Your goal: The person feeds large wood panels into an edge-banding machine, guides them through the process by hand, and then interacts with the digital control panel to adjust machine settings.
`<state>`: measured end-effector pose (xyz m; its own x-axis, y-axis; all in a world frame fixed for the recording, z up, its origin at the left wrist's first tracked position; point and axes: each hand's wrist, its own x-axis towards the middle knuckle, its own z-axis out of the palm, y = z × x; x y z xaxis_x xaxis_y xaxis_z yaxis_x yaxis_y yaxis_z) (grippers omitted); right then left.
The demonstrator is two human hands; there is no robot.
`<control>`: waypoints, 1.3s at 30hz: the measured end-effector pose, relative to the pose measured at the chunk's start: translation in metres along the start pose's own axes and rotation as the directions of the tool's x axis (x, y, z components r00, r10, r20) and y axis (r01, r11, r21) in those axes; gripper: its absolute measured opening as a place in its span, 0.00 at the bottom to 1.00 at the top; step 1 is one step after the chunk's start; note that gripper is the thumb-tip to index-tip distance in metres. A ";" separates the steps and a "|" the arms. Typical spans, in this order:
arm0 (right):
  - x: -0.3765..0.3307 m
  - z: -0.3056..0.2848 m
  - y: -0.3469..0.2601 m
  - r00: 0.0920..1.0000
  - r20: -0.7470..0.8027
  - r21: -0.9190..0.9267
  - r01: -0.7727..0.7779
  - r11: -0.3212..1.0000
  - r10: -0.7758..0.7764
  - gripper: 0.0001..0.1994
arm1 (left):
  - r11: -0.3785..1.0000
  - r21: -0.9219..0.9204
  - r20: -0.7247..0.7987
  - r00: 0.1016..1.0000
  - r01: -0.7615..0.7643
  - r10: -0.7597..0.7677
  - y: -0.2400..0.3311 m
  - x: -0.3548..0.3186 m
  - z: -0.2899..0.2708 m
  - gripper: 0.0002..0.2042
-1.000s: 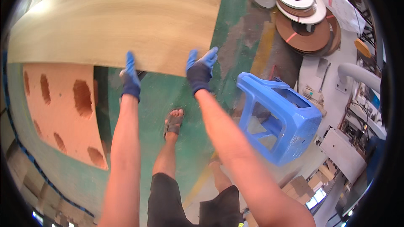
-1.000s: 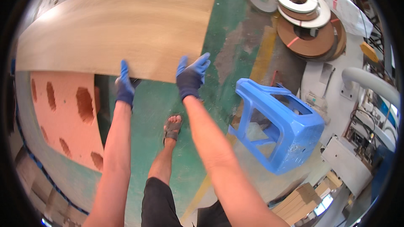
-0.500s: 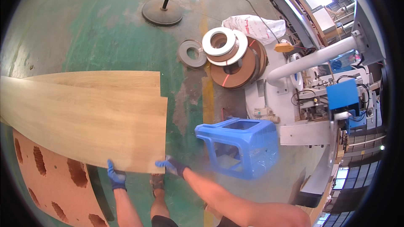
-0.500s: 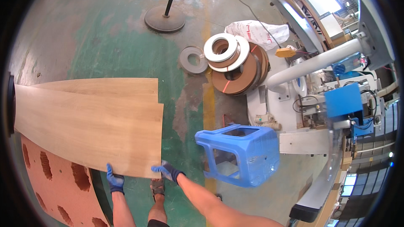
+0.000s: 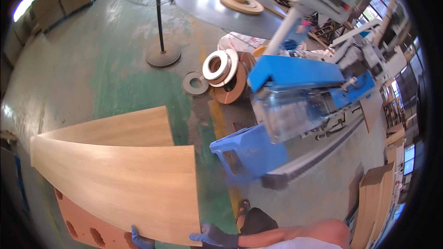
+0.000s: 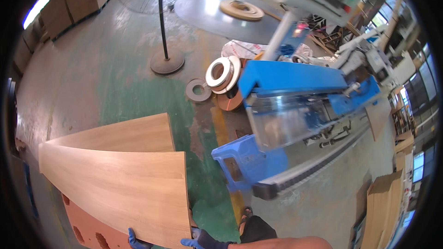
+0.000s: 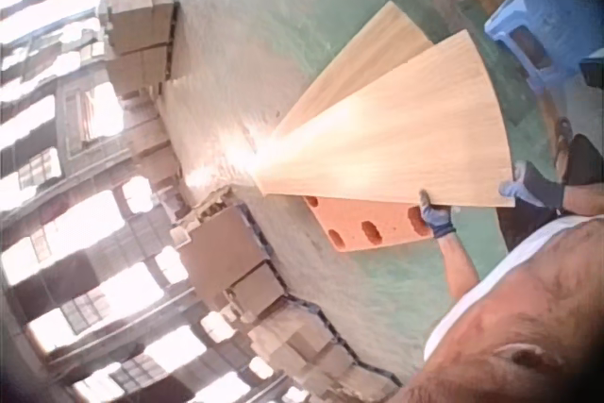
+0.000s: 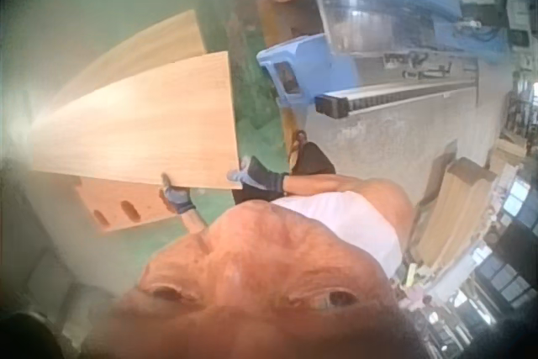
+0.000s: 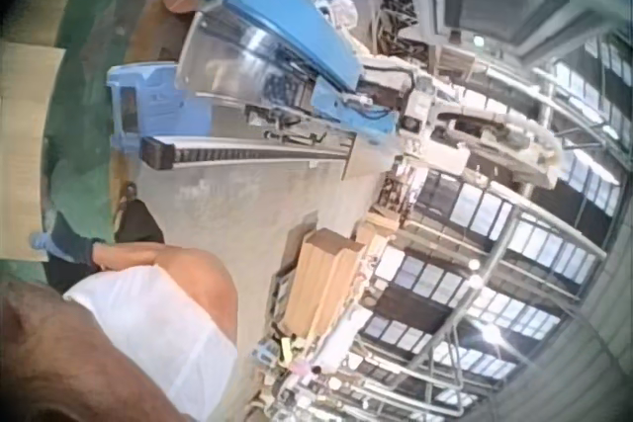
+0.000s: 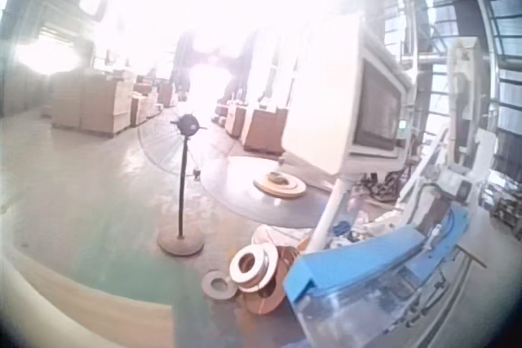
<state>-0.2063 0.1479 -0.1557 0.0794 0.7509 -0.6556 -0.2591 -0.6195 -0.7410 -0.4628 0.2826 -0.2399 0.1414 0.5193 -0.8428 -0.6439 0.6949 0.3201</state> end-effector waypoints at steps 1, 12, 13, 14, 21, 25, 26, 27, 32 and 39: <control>-0.020 0.002 -0.004 0.957 -0.119 0.068 0.273 0.960 -0.263 0.25 | 0.997 0.020 0.115 0.991 -0.068 0.065 -0.004 -0.017 0.008 0.24; -0.228 -0.157 -0.104 0.893 -0.444 0.132 0.150 0.980 -0.077 0.13 | 0.854 0.102 0.011 0.859 -0.510 0.512 -0.019 -0.084 0.092 0.25; -0.235 -0.183 -0.081 0.816 -0.562 0.017 0.178 0.984 -0.137 0.11 | 0.903 -0.026 0.026 0.903 -0.428 0.429 -0.007 -0.058 0.075 0.24; -0.248 -0.194 -0.094 0.745 -0.647 -0.032 0.186 0.982 -0.162 0.10 | 0.927 -0.144 0.045 0.934 -0.345 0.354 0.006 -0.040 0.069 0.23; -0.286 -0.277 -0.083 0.277 -0.913 -0.317 -0.017 0.948 -0.300 0.11 | 0.922 0.112 -0.013 0.927 -0.371 0.374 0.044 0.073 -0.002 0.23; -0.275 -0.281 -0.088 0.125 -0.863 -0.504 -0.275 0.819 -0.489 0.14 | 0.951 0.112 0.043 0.958 -0.287 0.283 0.057 0.037 0.015 0.23; -0.268 -0.285 -0.090 0.099 -0.839 -0.539 -0.292 0.790 -0.536 0.14 | 0.951 0.122 0.103 0.956 -0.285 0.273 0.065 0.026 0.020 0.23; -0.266 -0.288 -0.087 0.112 -0.859 -0.508 -0.312 0.803 -0.500 0.14 | 0.944 0.147 -0.006 0.954 -0.296 0.300 0.061 0.004 0.041 0.23; -0.256 -0.323 -0.076 0.116 -0.904 -0.427 -0.254 0.868 -0.411 0.15 | 0.960 0.086 -0.172 0.945 -0.267 0.278 0.061 -0.042 0.083 0.24; -0.251 -0.365 -0.063 0.101 -0.932 -0.362 -0.226 0.904 -0.348 0.17 | 0.947 0.070 -0.086 0.944 -0.313 0.319 0.065 -0.076 0.104 0.23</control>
<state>0.1415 -0.0848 0.0024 0.9954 0.0779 0.0563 0.0961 -0.8128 -0.5746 -0.4374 0.3398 -0.1105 -0.1366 0.6688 -0.7308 -0.6015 0.5302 0.5976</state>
